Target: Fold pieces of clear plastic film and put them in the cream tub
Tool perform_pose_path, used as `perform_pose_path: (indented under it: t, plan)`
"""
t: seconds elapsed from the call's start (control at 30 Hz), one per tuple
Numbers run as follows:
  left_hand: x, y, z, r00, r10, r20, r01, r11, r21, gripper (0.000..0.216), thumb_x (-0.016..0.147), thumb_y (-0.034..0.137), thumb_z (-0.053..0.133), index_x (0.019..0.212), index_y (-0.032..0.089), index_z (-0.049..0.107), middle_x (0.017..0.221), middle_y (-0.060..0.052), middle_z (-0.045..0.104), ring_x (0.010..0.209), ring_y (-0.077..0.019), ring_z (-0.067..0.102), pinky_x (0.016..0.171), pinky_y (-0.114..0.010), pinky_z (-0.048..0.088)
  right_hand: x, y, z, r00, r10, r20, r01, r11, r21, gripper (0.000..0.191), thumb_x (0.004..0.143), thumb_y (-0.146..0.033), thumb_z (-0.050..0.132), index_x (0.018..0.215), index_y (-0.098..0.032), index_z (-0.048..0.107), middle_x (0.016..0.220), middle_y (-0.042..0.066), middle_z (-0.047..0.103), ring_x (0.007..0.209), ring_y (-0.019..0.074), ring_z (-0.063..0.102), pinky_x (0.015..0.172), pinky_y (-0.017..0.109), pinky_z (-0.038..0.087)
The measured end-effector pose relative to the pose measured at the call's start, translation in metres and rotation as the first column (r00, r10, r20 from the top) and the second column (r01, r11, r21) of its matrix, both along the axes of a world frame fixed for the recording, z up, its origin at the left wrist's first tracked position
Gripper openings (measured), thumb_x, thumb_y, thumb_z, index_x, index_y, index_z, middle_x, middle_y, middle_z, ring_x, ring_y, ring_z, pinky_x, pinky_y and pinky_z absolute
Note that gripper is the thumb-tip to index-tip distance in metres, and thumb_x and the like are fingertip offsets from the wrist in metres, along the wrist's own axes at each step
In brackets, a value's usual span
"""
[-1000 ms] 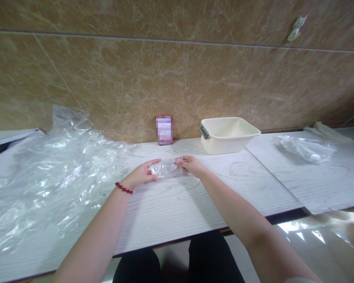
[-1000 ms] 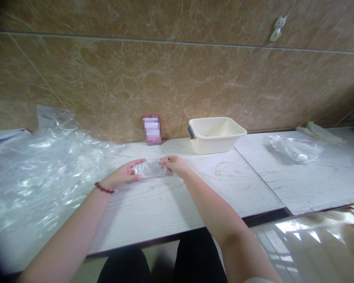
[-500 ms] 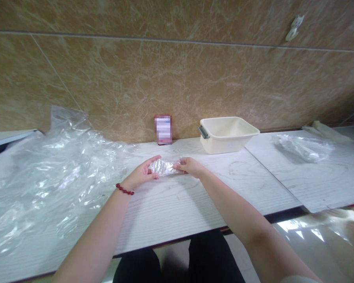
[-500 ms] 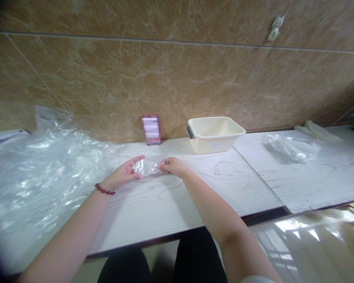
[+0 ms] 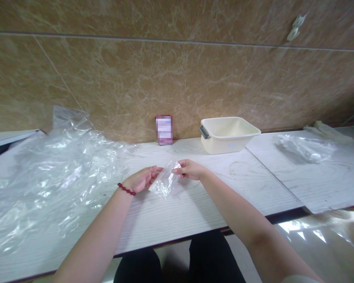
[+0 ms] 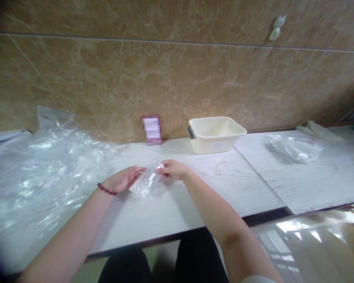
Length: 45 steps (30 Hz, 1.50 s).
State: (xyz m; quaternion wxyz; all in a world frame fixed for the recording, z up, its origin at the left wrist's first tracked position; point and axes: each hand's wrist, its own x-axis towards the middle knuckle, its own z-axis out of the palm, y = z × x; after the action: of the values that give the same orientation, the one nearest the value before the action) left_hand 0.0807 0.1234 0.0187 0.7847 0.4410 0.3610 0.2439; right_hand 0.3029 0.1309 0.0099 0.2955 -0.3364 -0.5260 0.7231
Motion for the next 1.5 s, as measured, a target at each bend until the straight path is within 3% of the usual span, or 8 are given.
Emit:
perform_pose_path:
  t: [0.13, 0.3, 0.5, 0.7, 1.0, 1.17, 1.3, 1.5]
  plan:
    - [0.013, -0.008, -0.002, 0.994, -0.074, -0.085, 0.079, 0.996, 0.049, 0.031, 0.064, 0.028, 0.063, 0.09, 0.011, 0.06, 0.074, -0.007, 0.063, 0.063, -0.0141, 0.057, 0.057, -0.024, 0.041, -0.004, -0.002, 0.001, 1.0, -0.01, 0.006, 0.01, 0.998, -0.056, 0.03, 0.052, -0.034, 0.07, 0.064, -0.012, 0.053, 0.054, -0.004, 0.049, 0.047, 0.0032, 0.043, 0.046, 0.015, 0.034]
    - [0.018, -0.009, -0.003, 0.997, 0.029, -0.078, -0.024, 0.998, 0.063, 0.027, 0.064, 0.028, 0.064, 0.084, 0.011, 0.061, 0.071, -0.006, 0.063, 0.064, -0.0139, 0.057, 0.061, -0.026, 0.043, -0.008, -0.004, 0.004, 0.999, -0.045, -0.027, 0.04, 0.986, -0.159, 0.034, 0.056, -0.039, 0.068, 0.075, -0.013, 0.056, 0.067, 0.001, 0.056, 0.058, 0.0077, 0.051, 0.054, 0.02, 0.043]
    - [0.018, -0.006, -0.004, 0.99, 0.132, -0.052, -0.127, 0.989, 0.081, 0.029, 0.064, 0.029, 0.064, 0.087, 0.011, 0.06, 0.072, -0.006, 0.064, 0.065, -0.0132, 0.058, 0.063, -0.025, 0.044, -0.01, -0.002, -0.001, 0.993, -0.106, 0.045, 0.108, 0.992, -0.058, 0.027, 0.056, -0.031, 0.069, 0.069, -0.012, 0.056, 0.062, -0.001, 0.054, 0.055, 0.0053, 0.049, 0.051, 0.017, 0.041]
    - [0.026, -0.006, -0.008, 0.96, 0.277, -0.046, -0.271, 0.956, 0.114, 0.026, 0.063, 0.029, 0.065, 0.083, 0.014, 0.059, 0.074, -0.003, 0.063, 0.065, -0.0107, 0.057, 0.065, -0.025, 0.045, -0.011, -0.002, 0.002, 0.983, -0.133, 0.125, 0.143, 0.986, -0.08, 0.024, 0.061, -0.034, 0.064, 0.068, -0.014, 0.053, 0.06, -0.002, 0.052, 0.052, 0.0051, 0.048, 0.042, 0.014, 0.037]
    - [0.033, -0.006, -0.012, 0.953, 0.294, -0.074, -0.28, 0.948, 0.154, 0.031, 0.065, 0.027, 0.063, 0.092, 0.014, 0.057, 0.084, -0.005, 0.063, 0.069, -0.0117, 0.057, 0.063, -0.024, 0.046, -0.011, 0.002, 0.0, 0.951, -0.272, 0.145, 0.289, 0.951, -0.111, 0.013, 0.065, -0.019, 0.061, 0.062, -0.013, 0.05, 0.051, -0.005, 0.048, 0.044, 0.003, 0.045, 0.048, 0.017, 0.044]
    - [0.038, -0.006, -0.015, 0.967, 0.254, -0.01, -0.25, 0.958, 0.139, 0.03, 0.069, 0.026, 0.059, 0.096, 0.013, 0.056, 0.088, -0.007, 0.062, 0.074, -0.0131, 0.058, 0.067, -0.025, 0.047, -0.007, 0.004, 0.002, 0.889, -0.426, 0.166, 0.432, 0.902, 0.001, 0.012, 0.066, -0.015, 0.06, 0.062, -0.014, 0.049, 0.058, -0.003, 0.051, 0.053, 0.0058, 0.052, 0.057, 0.022, 0.051]
    - [0.036, -0.004, -0.016, 0.964, 0.263, 0.05, -0.266, 0.96, 0.086, 0.032, 0.073, 0.025, 0.055, 0.102, 0.013, 0.051, 0.093, -0.01, 0.061, 0.082, -0.0158, 0.059, 0.075, -0.031, 0.047, 0.017, 0.007, 0.03, 0.827, -0.524, 0.201, 0.502, 0.851, 0.153, 0.011, 0.067, -0.015, 0.061, 0.062, -0.014, 0.051, 0.056, -0.002, 0.053, 0.054, 0.007, 0.054, 0.058, 0.022, 0.052]
    - [0.033, 0.0, -0.019, 0.97, 0.228, 0.084, -0.236, 0.967, 0.096, 0.031, 0.076, 0.025, 0.051, 0.104, 0.013, 0.048, 0.1, -0.012, 0.059, 0.09, -0.0177, 0.056, 0.083, -0.037, 0.043, 0.112, 0.037, 0.125, 0.633, -0.731, 0.254, 0.583, 0.667, 0.464, 0.008, 0.067, -0.01, 0.059, 0.061, -0.012, 0.055, 0.057, -0.002, 0.052, 0.051, 0.0054, 0.053, 0.06, 0.021, 0.052]
